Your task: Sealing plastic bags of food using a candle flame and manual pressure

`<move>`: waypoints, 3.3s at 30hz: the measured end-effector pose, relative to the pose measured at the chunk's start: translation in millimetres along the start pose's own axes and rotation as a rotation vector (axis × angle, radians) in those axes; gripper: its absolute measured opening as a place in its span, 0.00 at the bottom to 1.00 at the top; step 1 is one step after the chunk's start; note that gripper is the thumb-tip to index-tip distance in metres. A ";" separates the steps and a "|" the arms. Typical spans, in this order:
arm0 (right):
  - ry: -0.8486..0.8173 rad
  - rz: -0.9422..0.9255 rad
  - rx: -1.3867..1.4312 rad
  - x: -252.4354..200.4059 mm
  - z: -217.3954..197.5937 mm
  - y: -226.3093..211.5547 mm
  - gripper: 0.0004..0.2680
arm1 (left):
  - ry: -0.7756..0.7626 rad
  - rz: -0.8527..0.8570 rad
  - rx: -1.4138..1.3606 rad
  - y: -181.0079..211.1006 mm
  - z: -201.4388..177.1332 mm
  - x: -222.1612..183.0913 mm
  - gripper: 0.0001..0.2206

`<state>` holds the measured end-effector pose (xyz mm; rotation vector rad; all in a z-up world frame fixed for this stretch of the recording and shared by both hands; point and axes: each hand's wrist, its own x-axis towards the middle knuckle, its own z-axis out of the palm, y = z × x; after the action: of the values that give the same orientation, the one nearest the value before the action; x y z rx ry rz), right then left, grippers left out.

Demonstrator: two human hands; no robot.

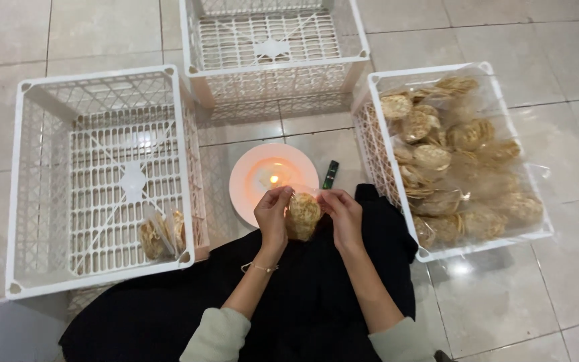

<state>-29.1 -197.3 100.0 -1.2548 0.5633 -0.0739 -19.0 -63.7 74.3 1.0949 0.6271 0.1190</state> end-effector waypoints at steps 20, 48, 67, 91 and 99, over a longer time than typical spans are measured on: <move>0.039 -0.548 -0.613 -180.7 -175.6 -211.5 0.03 | -0.866 0.267 0.249 56.9 106.9 -220.9 0.03; 0.500 -0.447 -0.571 -259.0 -314.8 -195.4 0.15 | -1.086 -0.058 0.399 -44.6 160.3 -354.7 0.02; 0.644 -0.701 -0.967 -257.0 -321.0 -180.7 0.14 | -1.137 0.020 0.403 -59.7 147.8 -349.8 0.02; 0.505 -0.602 -0.871 -250.4 -331.6 -157.5 0.01 | -1.105 -0.060 0.405 -47.2 145.1 -349.0 0.03; 0.474 -0.527 -0.838 -251.8 -331.6 -156.7 0.01 | -1.078 -0.007 0.471 -23.0 148.3 -355.6 0.03</move>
<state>-353.6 -450.1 269.4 -2.2127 0.6808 -0.6434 -237.7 -330.4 247.6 1.4038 -0.3379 -0.6264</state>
